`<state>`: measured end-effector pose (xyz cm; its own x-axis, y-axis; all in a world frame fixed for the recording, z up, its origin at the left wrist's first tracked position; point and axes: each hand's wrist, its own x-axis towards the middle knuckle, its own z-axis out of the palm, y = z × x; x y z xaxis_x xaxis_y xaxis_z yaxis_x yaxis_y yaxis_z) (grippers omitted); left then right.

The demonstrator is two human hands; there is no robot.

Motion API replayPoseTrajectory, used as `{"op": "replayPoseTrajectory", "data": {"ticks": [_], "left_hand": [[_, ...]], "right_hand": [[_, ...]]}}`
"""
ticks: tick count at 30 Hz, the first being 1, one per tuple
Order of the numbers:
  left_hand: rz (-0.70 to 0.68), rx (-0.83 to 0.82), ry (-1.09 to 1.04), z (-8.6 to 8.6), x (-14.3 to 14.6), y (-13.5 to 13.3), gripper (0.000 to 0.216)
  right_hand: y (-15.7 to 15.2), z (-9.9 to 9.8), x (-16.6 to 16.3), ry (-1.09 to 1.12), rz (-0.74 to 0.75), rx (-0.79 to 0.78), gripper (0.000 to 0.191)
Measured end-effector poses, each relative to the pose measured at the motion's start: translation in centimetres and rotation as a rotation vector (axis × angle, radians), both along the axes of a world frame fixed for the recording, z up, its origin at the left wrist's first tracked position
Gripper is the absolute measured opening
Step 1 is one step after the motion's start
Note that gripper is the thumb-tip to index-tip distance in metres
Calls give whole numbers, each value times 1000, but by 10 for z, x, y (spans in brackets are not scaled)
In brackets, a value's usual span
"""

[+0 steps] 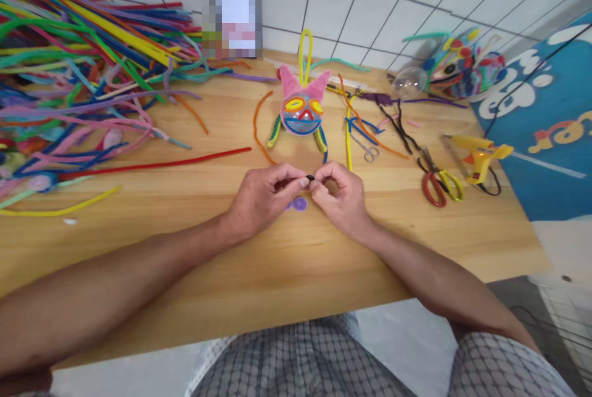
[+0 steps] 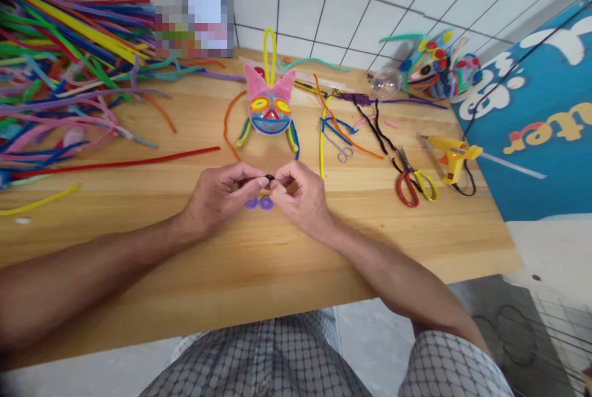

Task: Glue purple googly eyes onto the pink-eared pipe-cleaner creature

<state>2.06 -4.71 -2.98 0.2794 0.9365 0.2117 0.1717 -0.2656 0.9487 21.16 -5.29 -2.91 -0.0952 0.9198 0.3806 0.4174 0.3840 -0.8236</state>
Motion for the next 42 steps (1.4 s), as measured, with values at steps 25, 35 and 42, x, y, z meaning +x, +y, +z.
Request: {"op": "replayPoseTrajectory", "data": {"ticks": [25,35,42], "left_hand": [[-29,-143,-1,0,-6,6,23],[20,-240,-24,5,-5,12,22],[3,-262,-13,7,-5,12,22]], "right_hand": [[-1,-4,5,56,96,-79,13],[-1,-7,8,114,111,-177,13],[-1,-7,7,130,107,-187,14]]}}
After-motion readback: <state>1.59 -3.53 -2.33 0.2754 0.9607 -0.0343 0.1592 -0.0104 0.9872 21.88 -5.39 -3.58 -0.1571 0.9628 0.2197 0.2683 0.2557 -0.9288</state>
